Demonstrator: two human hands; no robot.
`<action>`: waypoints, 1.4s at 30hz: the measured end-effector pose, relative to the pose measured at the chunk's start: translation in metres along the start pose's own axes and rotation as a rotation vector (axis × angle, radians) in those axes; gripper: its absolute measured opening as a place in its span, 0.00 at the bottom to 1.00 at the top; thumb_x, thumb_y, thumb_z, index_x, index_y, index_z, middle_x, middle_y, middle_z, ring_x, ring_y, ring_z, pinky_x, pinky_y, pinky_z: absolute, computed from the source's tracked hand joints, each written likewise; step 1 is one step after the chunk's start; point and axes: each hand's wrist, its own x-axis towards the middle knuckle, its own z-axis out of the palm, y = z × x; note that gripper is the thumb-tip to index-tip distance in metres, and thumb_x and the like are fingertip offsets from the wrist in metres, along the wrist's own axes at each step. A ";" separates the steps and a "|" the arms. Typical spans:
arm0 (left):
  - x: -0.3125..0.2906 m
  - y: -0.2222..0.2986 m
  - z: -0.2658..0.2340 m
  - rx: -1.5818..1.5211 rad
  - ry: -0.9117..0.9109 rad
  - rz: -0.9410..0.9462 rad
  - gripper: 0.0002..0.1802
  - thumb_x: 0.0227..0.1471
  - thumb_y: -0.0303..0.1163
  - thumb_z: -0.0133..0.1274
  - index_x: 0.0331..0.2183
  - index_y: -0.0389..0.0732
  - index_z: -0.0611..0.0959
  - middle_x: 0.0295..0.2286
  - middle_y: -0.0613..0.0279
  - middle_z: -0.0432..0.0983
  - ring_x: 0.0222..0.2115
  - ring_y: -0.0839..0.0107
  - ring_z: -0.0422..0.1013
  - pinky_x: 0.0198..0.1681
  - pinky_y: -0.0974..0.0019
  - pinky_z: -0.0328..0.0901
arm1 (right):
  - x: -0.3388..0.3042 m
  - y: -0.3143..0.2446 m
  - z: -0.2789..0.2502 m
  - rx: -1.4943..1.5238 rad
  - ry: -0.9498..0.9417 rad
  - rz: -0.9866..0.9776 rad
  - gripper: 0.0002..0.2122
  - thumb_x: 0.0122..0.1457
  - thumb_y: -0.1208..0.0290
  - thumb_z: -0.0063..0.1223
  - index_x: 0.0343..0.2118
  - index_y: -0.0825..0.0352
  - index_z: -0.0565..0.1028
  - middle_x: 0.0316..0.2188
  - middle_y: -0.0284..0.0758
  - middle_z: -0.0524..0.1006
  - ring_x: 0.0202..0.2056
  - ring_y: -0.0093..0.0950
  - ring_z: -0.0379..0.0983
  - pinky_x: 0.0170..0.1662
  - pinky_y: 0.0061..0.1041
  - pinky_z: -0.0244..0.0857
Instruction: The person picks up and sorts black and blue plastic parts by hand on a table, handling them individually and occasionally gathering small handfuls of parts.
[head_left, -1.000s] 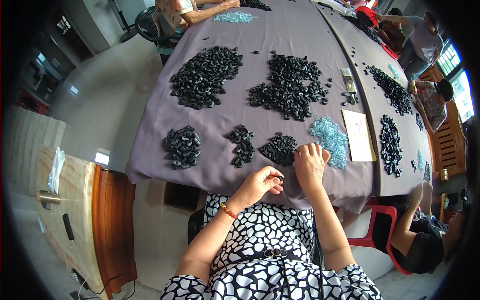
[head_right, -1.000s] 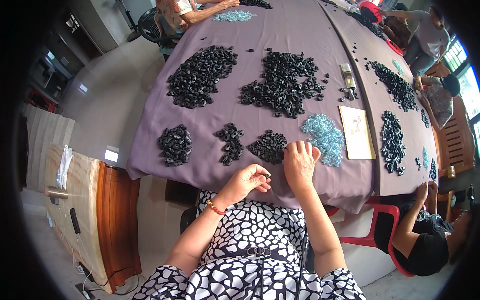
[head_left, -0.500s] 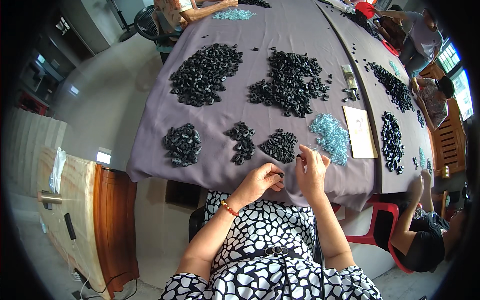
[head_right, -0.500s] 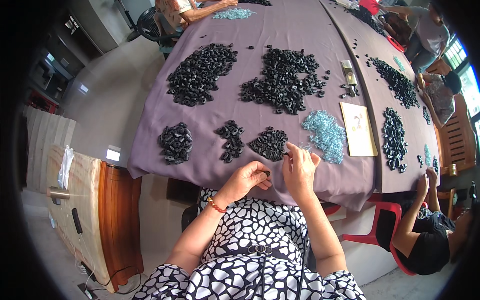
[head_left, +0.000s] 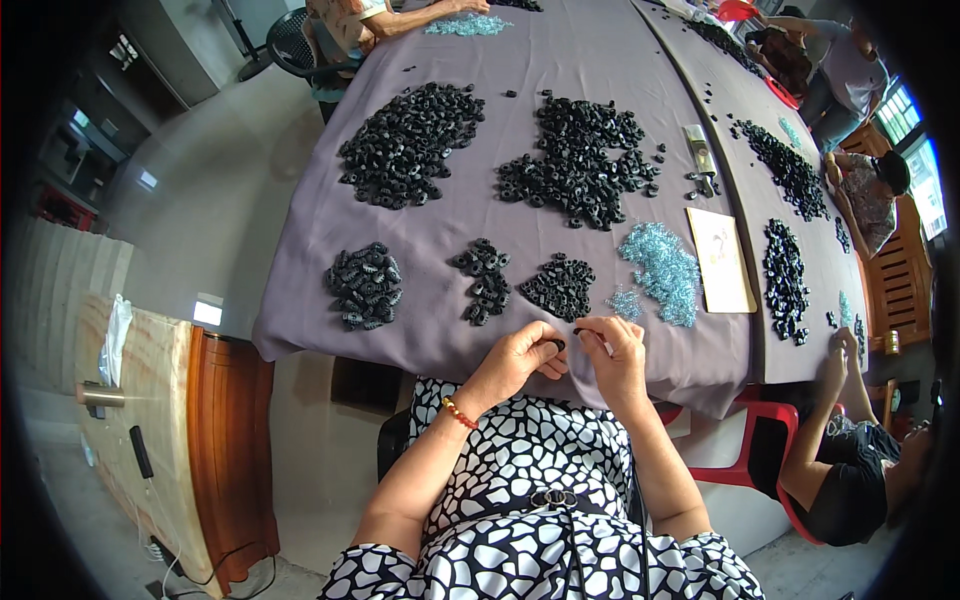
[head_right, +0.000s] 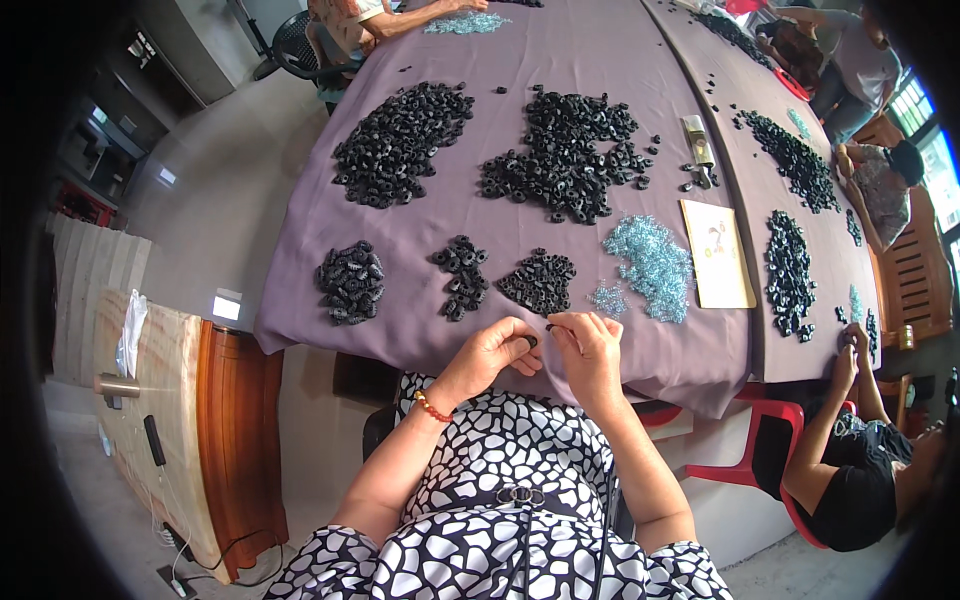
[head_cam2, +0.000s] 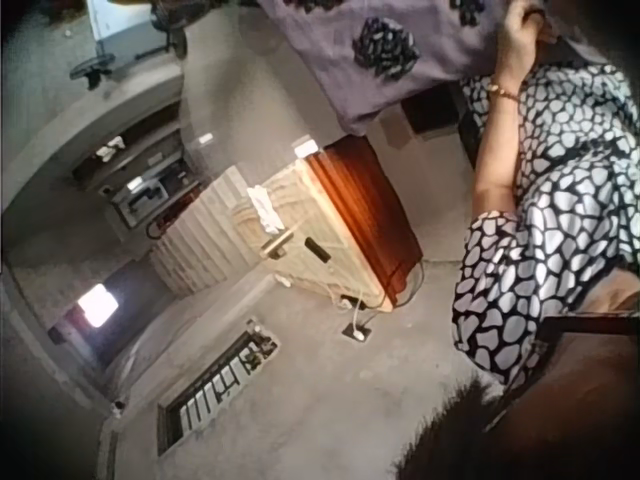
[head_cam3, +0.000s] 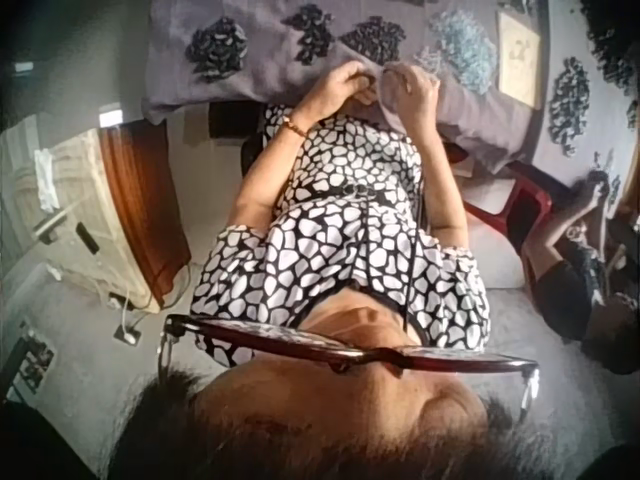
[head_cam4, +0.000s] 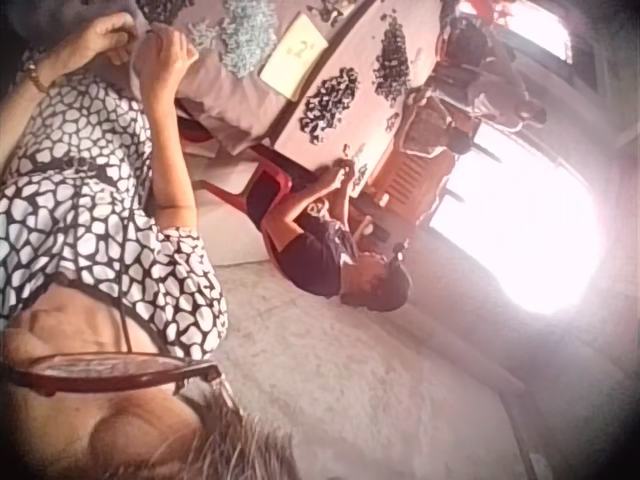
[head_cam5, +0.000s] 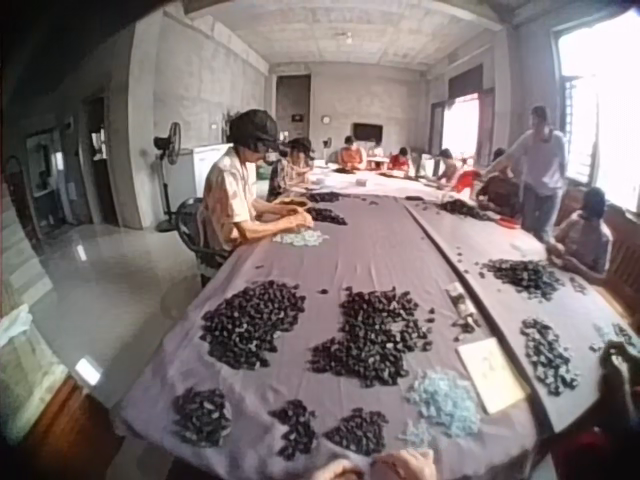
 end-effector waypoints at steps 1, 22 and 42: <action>0.000 0.002 0.000 0.001 -0.004 0.003 0.11 0.67 0.28 0.47 0.48 0.33 0.77 0.38 0.60 0.78 0.38 0.72 0.79 0.42 0.69 0.75 | -0.002 0.002 0.001 -0.003 0.004 -0.001 0.06 0.56 0.77 0.62 0.37 0.62 0.80 0.31 0.29 0.80 0.33 0.27 0.73 0.47 0.30 0.57; -0.007 0.007 0.011 0.017 0.065 0.065 0.12 0.67 0.31 0.49 0.47 0.35 0.78 0.37 0.63 0.79 0.36 0.78 0.76 0.41 0.72 0.73 | -0.005 -0.003 0.002 0.275 -0.129 0.127 0.05 0.61 0.79 0.57 0.40 0.69 0.78 0.30 0.32 0.77 0.33 0.23 0.72 0.39 0.24 0.67; -0.007 -0.004 0.011 -0.091 0.068 0.102 0.12 0.68 0.31 0.48 0.48 0.34 0.75 0.38 0.61 0.78 0.37 0.74 0.77 0.41 0.71 0.74 | -0.009 0.001 0.004 0.707 -0.174 0.421 0.07 0.65 0.75 0.55 0.44 0.70 0.76 0.32 0.27 0.76 0.35 0.16 0.71 0.41 0.18 0.68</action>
